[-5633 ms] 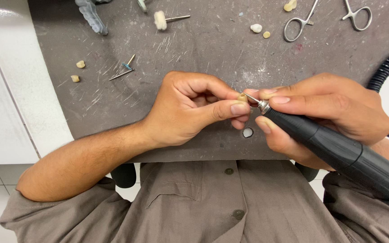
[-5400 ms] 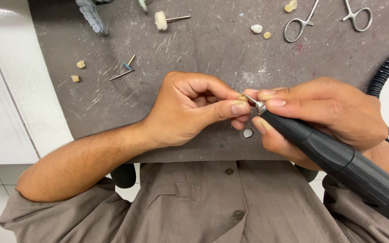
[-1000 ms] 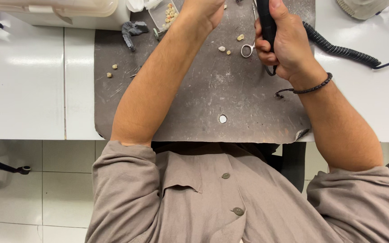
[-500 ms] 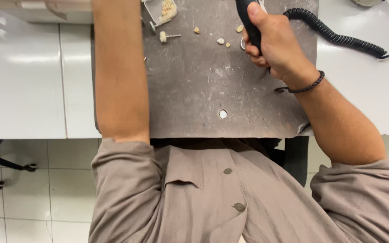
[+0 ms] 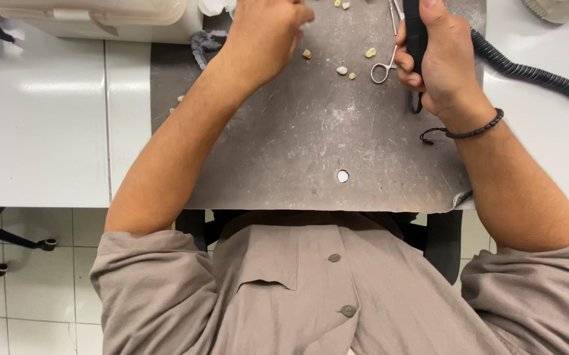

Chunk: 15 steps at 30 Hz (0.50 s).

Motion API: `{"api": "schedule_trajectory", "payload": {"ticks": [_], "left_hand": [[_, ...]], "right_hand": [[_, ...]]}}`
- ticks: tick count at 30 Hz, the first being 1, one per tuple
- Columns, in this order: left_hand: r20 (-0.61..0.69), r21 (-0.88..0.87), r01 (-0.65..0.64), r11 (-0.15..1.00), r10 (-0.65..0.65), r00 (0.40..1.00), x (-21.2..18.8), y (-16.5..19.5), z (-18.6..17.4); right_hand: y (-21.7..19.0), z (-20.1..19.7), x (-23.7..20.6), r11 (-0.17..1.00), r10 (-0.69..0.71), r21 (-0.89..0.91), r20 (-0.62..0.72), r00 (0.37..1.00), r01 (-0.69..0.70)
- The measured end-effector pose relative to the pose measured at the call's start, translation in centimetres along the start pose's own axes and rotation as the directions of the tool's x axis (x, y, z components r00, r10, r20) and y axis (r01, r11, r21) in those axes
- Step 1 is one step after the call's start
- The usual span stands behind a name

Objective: The person uses a rotary handpiece with different attachments to grind and polish small dental crowns at a workbench. They hold each crown in one hand while working its surfaces with a grinding bur, a blue abrasive disc, and a white felt polishing wheel, setting finished pieces aside and picking up new ones.

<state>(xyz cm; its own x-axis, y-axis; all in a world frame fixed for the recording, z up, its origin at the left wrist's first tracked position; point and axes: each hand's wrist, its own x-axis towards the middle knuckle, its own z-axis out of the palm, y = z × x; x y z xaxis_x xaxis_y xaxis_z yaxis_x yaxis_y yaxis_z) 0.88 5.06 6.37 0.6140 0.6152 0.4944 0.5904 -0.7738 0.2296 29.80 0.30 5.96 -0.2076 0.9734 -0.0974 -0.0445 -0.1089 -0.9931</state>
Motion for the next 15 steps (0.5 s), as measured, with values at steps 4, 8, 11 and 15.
{"api": "schedule_trajectory", "payload": {"ticks": [4,8,11,15], "left_hand": [[0.099,0.051,-0.083,0.995,0.077,0.992,-0.2,1.1,0.4],[0.239,0.172,-0.036,0.984,-0.006,0.971,0.3,0.7,1.8],[0.327,0.079,0.022,0.997,-0.047,0.944,0.5,0.0,2.5],[0.156,-0.087,-0.015,0.996,0.028,0.987,0.6,-0.3,1.9]], "right_hand": [[-0.6,0.0,0.4,1.0,-0.014,-0.007,-0.026,1.0,0.014],[-0.4,-0.4,0.9,0.999,-0.03,-0.022,-0.036,0.999,0.03],[0.0,-1.0,1.2,0.998,-0.054,-0.033,-0.032,0.998,0.053],[0.8,-1.9,1.6,0.995,-0.097,-0.033,-0.043,0.994,0.096]]}}
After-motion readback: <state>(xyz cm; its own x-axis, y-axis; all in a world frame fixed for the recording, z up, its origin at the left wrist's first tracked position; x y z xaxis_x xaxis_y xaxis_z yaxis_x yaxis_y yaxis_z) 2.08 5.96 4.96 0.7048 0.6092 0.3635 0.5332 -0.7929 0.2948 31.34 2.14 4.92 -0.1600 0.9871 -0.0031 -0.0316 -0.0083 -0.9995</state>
